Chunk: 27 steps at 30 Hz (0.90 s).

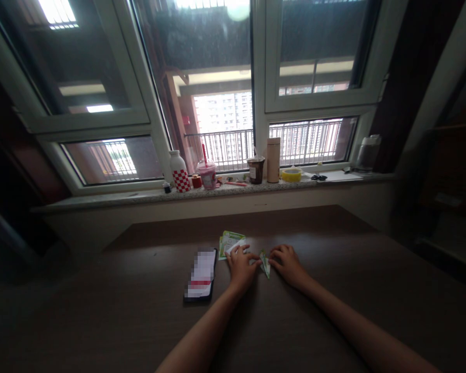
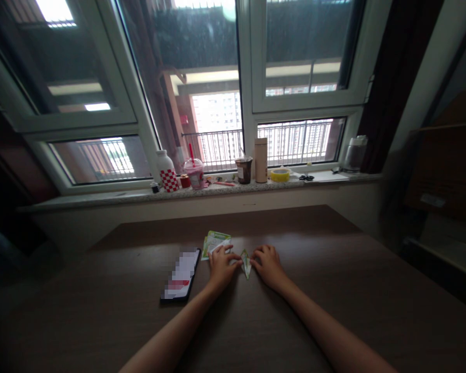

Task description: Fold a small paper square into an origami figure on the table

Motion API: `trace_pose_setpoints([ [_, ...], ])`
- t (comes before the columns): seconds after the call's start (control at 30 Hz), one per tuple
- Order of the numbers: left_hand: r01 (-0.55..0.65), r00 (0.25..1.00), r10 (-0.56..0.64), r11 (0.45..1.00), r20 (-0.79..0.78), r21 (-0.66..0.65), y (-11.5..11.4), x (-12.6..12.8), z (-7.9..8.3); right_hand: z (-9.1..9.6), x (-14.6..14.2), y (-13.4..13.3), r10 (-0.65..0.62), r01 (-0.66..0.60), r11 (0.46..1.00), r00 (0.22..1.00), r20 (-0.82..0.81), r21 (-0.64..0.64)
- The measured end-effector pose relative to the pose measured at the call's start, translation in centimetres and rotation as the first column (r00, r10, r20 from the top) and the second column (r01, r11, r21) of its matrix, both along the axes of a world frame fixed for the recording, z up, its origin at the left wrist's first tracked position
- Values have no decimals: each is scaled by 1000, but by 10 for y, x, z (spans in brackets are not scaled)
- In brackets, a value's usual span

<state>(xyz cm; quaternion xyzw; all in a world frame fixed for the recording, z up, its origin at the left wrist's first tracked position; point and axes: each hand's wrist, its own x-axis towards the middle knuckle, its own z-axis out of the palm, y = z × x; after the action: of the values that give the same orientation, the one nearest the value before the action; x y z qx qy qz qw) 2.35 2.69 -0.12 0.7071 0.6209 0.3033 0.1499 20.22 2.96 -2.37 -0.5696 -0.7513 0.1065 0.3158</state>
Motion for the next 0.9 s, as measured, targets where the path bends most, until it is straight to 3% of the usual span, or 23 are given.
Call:
trace_pose_setpoints([
  [0.9, 7, 1000, -7, 1000, -16, -6, 1, 2, -1, -1, -1, 0, 33, -33, 999, 999, -1, 5],
])
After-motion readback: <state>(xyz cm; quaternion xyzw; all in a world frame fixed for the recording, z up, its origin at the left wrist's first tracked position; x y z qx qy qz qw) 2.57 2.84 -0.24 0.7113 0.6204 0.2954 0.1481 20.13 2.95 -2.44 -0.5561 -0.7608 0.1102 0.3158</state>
